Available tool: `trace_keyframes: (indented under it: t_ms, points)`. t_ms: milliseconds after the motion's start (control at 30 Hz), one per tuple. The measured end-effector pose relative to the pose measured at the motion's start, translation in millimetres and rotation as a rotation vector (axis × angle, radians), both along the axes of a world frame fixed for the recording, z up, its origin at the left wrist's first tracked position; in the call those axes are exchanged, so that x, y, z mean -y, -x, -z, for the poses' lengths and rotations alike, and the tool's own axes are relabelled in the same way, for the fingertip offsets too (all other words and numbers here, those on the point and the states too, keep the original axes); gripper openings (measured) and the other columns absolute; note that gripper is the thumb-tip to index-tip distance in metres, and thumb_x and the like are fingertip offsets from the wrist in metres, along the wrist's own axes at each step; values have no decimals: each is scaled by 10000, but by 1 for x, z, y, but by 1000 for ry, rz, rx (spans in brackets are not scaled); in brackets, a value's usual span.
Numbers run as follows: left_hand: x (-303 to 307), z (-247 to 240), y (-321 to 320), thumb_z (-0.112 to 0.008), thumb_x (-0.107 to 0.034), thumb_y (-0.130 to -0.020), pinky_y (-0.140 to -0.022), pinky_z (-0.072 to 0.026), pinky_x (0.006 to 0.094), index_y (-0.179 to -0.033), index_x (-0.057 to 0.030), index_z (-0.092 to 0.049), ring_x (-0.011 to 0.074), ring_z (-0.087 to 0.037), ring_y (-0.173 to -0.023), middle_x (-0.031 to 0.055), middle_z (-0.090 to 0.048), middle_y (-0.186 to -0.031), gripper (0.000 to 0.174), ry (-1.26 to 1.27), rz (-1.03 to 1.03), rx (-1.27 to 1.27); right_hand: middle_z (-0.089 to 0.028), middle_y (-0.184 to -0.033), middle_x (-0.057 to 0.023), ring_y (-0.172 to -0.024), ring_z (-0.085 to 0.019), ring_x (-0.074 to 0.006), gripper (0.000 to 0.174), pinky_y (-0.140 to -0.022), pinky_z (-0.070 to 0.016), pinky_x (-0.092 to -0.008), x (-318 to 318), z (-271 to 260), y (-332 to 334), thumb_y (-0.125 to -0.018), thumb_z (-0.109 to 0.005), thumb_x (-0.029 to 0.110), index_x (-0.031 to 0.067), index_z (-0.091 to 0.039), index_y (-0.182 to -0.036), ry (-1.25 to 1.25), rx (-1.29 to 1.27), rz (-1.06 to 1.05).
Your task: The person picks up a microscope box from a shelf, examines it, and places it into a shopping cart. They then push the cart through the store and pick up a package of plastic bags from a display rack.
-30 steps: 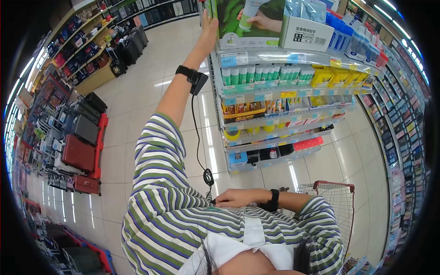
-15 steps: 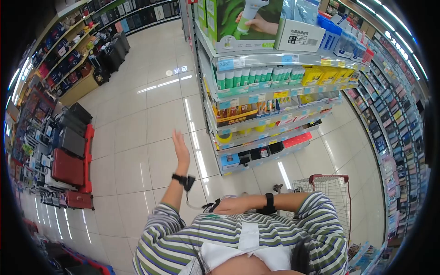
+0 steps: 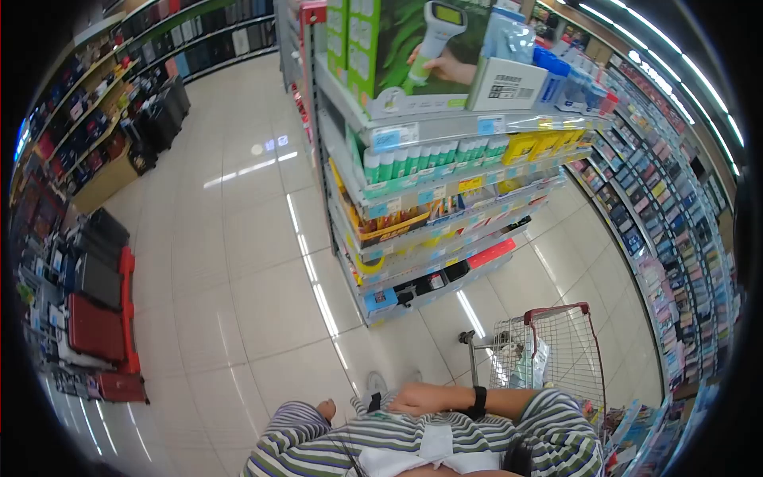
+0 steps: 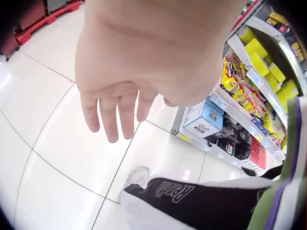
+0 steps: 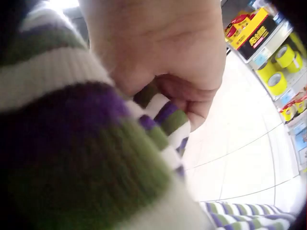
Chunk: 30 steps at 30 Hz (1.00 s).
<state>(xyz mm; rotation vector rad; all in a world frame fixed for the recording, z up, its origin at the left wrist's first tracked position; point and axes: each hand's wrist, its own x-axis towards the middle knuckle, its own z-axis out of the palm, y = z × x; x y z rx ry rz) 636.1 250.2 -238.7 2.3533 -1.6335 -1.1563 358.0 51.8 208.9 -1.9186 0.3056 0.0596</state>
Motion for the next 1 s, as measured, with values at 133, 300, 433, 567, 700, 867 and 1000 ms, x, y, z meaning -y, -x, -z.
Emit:
trace_keyframes:
  t_ms: [133, 300, 433, 567, 700, 867, 1000]
  points:
    - [81, -76, 10, -388, -360, -850, -923, -415, 456, -1013, 4, -647, 438, -557, -988, 278, -584, -1080, 475, -280, -182, -122, -550, -684, -189, -611, -516, -373, 347, -573, -418, -443, -13, 34, 39, -919, -463, 258, 17, -534, -678, 306, 11, 361]
    - [176, -92, 20, -386, -346, -848, -918, -429, 444, -991, -10, -643, 385, -559, -1023, 223, -606, -1075, 447, -59, 167, -117, -610, -800, -179, -742, -582, -391, 192, -661, -475, -483, -31, 76, 167, -838, -524, 231, 49, -580, -812, 545, -510, 959]
    - [234, -91, 35, -417, -377, -837, -887, -450, 451, -982, -36, -645, 377, -573, -999, 206, -623, -1034, 434, 94, 280, -146, -625, -820, -204, -773, -608, -392, 189, -695, -486, -486, -140, 119, 308, -764, -567, 199, 22, -605, -821, 642, -820, 1416]
    - [241, -121, 72, -486, -369, -813, -852, -464, 442, -967, -88, -645, 377, -585, -975, 174, -642, -1000, 358, 223, 265, -126, -568, -939, -186, -878, -569, -386, 284, -741, -463, -486, -300, 116, 416, -710, -598, 133, 42, -552, -975, 682, -1225, 1688]
    - [188, -118, 121, -500, -351, -819, -833, -475, 430, -987, -81, -645, 375, -590, -969, 175, -640, -1020, 350, 264, 345, -142, -567, -1031, -196, -985, -529, -362, 253, -883, -383, -518, -460, 101, 449, -779, -556, 213, 42, -558, -965, 517, -1594, 1875]
    - [60, -52, 189, -503, -241, -831, -802, -496, 409, -1115, -115, -595, 299, -620, -908, 149, -621, -1036, 324, 108, 845, -213, -600, -1002, -183, -1023, -517, -332, 298, -873, -414, -452, -538, 136, 441, -751, -589, 305, 44, -666, -872, 584, -1512, 1820]
    - [-30, -93, 259, -494, -331, -856, -856, -461, 388, -1095, -18, -602, 352, -594, -966, 184, -625, -1073, 408, -105, 1126, -334, -626, -826, -211, -978, -534, -392, 310, -838, -443, -474, -546, 151, 441, -658, -612, 296, 29, -675, -801, 596, -1312, 1767]
